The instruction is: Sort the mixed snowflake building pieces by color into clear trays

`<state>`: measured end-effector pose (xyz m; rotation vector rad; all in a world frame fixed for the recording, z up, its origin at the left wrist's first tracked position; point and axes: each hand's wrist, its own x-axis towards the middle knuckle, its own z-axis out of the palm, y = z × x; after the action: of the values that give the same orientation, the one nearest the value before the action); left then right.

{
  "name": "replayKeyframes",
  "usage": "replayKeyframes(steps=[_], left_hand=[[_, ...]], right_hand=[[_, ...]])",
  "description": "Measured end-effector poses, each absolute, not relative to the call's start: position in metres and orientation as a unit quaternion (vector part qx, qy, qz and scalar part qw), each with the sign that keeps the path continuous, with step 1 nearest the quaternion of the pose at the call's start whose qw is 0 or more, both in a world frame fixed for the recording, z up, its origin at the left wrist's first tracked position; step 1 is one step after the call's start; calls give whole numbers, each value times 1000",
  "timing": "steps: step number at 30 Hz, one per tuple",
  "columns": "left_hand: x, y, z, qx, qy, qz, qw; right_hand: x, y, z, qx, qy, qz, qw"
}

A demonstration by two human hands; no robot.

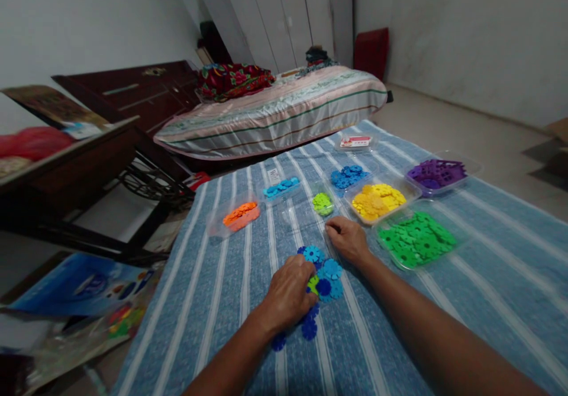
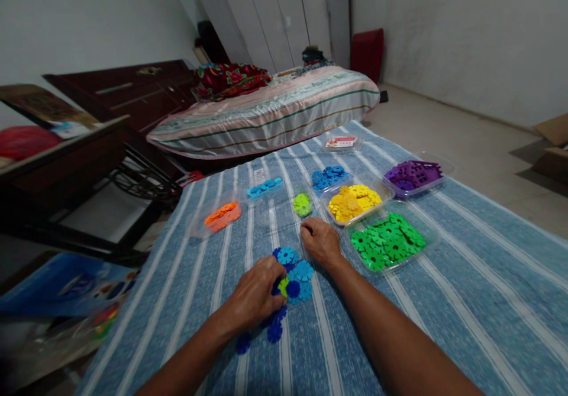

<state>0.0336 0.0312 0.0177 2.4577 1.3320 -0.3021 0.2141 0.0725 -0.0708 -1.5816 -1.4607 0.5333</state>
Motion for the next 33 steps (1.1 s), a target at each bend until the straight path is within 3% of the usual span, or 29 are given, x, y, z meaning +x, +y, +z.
replayKeyframes(steps=[4, 14, 18, 22, 33], left_hand=[[31, 29, 18, 829, 505, -59, 234], [13, 49, 35, 649, 541, 53, 533], [26, 76, 61, 642, 555, 136, 512], [55, 125, 72, 683, 558, 221, 416], [124, 211, 15, 716, 605, 161, 309]], right_hand=[[214, 73, -69, -634, -593, 218, 446], [213, 72, -67, -631, -590, 220, 453], [212, 73, -67, -631, -589, 223, 453], [211, 73, -66, -628, -589, 225, 456], [211, 74, -64, -633, -588, 223, 451]])
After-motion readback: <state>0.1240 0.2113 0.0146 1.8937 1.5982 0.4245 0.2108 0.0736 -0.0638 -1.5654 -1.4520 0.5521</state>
